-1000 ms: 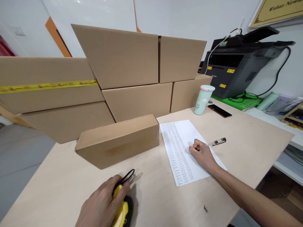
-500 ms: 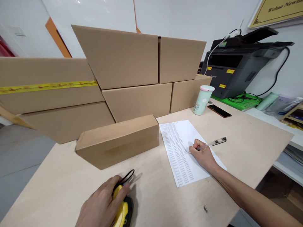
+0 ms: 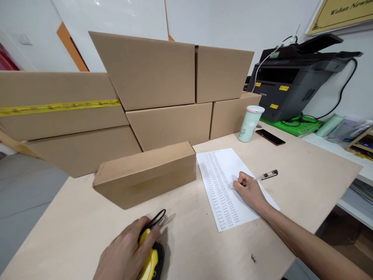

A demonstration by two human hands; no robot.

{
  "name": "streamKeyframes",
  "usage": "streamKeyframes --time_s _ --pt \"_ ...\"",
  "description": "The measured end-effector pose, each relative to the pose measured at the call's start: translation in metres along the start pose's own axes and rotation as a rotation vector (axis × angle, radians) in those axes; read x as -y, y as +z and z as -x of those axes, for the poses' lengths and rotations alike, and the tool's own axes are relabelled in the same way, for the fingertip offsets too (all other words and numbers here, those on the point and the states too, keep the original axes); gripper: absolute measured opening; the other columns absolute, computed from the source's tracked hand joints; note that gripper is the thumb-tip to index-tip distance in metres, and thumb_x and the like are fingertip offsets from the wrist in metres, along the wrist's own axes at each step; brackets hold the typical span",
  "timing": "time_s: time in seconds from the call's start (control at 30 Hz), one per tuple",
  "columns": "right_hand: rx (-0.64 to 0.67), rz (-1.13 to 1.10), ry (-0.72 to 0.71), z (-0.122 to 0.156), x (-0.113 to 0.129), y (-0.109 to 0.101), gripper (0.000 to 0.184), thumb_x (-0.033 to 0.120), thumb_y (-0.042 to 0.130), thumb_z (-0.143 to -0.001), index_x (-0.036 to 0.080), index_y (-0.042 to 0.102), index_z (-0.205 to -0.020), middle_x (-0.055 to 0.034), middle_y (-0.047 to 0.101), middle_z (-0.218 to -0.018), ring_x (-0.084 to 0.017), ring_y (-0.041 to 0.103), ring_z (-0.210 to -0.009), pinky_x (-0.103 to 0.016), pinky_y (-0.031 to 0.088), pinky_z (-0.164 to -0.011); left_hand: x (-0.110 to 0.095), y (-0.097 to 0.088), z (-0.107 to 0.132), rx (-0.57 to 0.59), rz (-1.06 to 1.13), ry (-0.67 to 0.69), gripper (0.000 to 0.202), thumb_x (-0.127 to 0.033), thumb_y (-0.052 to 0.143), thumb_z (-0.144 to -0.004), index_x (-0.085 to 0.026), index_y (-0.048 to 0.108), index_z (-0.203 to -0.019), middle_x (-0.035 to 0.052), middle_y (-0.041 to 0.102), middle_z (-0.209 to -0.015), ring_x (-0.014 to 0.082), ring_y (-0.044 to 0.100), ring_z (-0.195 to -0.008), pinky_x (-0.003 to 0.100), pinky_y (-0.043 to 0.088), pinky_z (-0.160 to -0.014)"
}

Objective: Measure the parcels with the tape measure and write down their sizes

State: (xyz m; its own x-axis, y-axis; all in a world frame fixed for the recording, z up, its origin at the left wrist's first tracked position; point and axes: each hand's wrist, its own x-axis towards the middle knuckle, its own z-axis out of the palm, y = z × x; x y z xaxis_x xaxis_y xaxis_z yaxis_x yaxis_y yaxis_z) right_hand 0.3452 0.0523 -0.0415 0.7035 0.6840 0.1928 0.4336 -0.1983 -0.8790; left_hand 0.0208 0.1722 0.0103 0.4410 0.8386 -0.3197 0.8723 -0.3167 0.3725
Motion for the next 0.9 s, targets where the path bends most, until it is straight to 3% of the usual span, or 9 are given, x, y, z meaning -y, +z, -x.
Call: streamKeyframes --time_s 0.3,0.4,0.53,0.67,0.77,0.9 --pt "-0.026 0.030 -0.034 0.000 -0.002 0.000 0.029 0.024 0.053 -0.071 0.024 0.028 -0.056 0.0069 0.029 -0.052 -0.011 0.030 -0.050 -0.024 0.024 -0.048 -0.001 0.000 -0.001 0.007 -0.028 0.015 0.037 -0.052 0.028 -0.087 -0.028 0.051 -0.102 0.0054 0.065 -0.110 0.0274 0.059 -0.102 0.038 0.041 -0.082" --pt "-0.060 0.109 -0.061 -0.003 0.001 -0.007 0.027 0.032 0.054 -0.077 0.024 0.035 -0.060 0.0061 0.037 -0.053 -0.012 0.037 -0.051 -0.025 0.030 -0.049 -0.004 0.000 0.001 -0.007 -0.040 0.043 0.034 -0.048 0.027 -0.089 -0.027 0.052 -0.095 0.0045 0.066 -0.102 0.0267 0.060 -0.097 0.037 0.041 -0.078" --pt "0.011 0.350 -0.248 -0.007 0.000 -0.020 0.010 0.034 0.053 -0.079 0.024 0.056 -0.078 -0.0015 0.061 -0.076 -0.019 0.055 -0.071 -0.030 0.041 -0.063 -0.008 -0.002 0.006 -0.056 -0.022 0.123 0.031 -0.041 0.028 -0.090 -0.025 0.054 -0.086 0.0034 0.065 -0.093 0.0236 0.061 -0.089 0.035 0.041 -0.073" --pt "0.050 0.502 -0.420 -0.010 -0.014 -0.025 0.028 0.021 0.041 -0.080 0.026 0.066 -0.092 -0.0067 0.064 -0.087 -0.024 0.058 -0.086 -0.034 0.046 -0.067 -0.007 -0.002 0.010 -0.120 0.016 0.162 0.029 -0.035 0.030 -0.089 -0.024 0.056 -0.082 0.0033 0.064 -0.087 0.0213 0.060 -0.085 0.033 0.040 -0.071" --pt "-0.028 0.568 -0.472 -0.009 -0.019 -0.025 0.040 0.018 0.037 -0.081 0.026 0.063 -0.109 -0.0076 0.065 -0.097 -0.025 0.058 -0.094 -0.035 0.048 -0.065 -0.006 0.000 0.012 -0.154 0.019 0.169 0.027 -0.033 0.032 -0.088 -0.023 0.056 -0.079 0.0037 0.064 -0.084 0.0207 0.060 -0.082 0.032 0.039 -0.069" --pt "-0.214 0.615 -0.526 -0.002 -0.007 -0.024 0.038 0.035 0.038 -0.086 0.026 0.057 -0.118 -0.0084 0.063 -0.104 -0.028 0.059 -0.092 -0.037 0.048 -0.062 -0.005 -0.003 0.018 -0.179 0.052 0.178 0.026 -0.035 0.034 -0.087 -0.022 0.056 -0.086 0.0051 0.065 -0.088 0.0219 0.060 -0.083 0.034 0.041 -0.072"
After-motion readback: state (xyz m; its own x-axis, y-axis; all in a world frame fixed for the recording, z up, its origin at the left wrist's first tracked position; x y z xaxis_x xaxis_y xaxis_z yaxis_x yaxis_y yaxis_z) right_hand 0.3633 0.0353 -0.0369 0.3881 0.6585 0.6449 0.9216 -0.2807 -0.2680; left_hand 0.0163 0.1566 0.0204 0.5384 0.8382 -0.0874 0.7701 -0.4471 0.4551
